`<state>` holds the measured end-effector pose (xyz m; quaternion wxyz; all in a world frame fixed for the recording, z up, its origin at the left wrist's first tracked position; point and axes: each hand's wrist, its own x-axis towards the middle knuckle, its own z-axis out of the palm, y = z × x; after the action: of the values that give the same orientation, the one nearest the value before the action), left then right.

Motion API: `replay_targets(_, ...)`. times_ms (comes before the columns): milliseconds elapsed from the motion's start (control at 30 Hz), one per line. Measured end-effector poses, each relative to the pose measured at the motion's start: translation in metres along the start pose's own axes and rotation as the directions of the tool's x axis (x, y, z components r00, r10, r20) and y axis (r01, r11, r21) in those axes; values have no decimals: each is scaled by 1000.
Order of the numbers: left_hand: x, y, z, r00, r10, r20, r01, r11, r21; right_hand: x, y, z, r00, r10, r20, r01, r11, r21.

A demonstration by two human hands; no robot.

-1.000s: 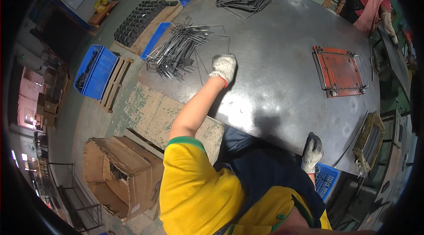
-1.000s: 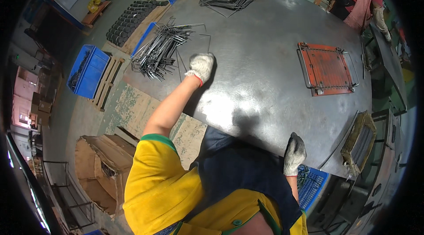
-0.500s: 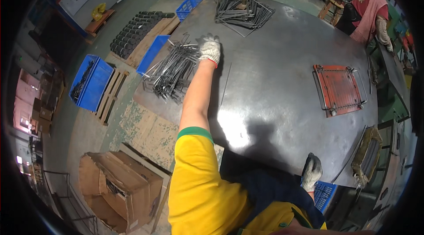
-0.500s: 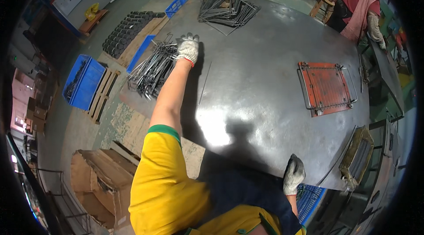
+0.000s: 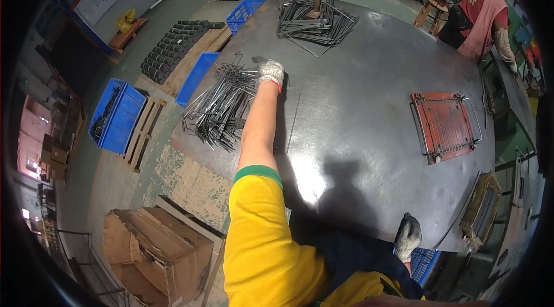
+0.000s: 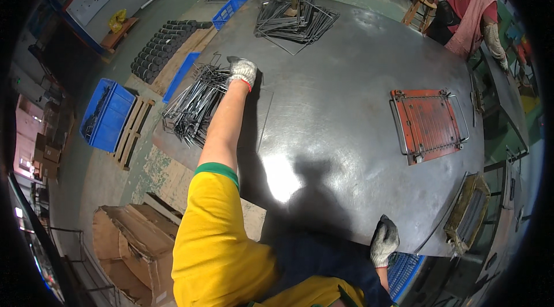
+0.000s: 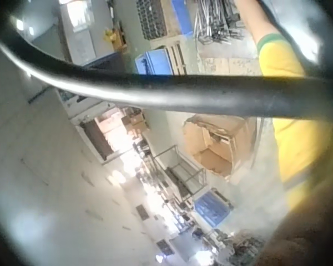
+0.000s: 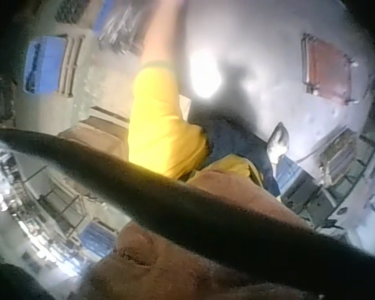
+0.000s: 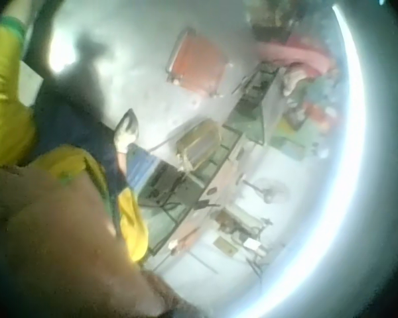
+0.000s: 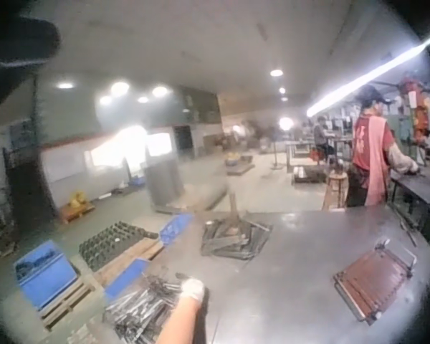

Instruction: The person inserts metal rods into a red rectangular jig on a metal table. They repeatedly pick up rods from a nearby pile, place them into the jig slots, and adjust them by hand. Another person is visible in the background performing similar assembly work.

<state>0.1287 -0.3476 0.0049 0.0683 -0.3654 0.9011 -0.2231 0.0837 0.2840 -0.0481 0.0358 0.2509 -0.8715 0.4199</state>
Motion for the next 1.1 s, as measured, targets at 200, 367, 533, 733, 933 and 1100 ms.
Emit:
replay_targets(200, 10, 5, -20, 995, 85, -55, -85, 996, 5, 1, 1, -1, 1000, -16, 0, 16, 1000, -17)
replay_targets(367, 0, 22, -51, 923, 94, -374, -124, 991, -58, 0, 6, 0, 1000, -21, -4, 21, 1000, -19)
replay_targets(533, -69, 18, -72, 952, 118, -283, -217, 910, -353, 1, -3, 0, 1000, -10, -2, 10, 1000, -19)
replay_targets(733, -111, -1, -50, 994, 110, 17, -77, 789, -609, 4, -2, 3, 1000, -1, 13, 1, 1000, 16)
replay_targets(933, -85, -99, -30, 863, -465, -199, 289, 776, -561, 2, -3, 2, 999, 37, -4, -37, 999, 8)
replay_targets(1100, -98, -176, 49, 839, -544, 18, 477, 719, -505, -1, 2, 3, 999, 33, -27, -33, 999, -2)
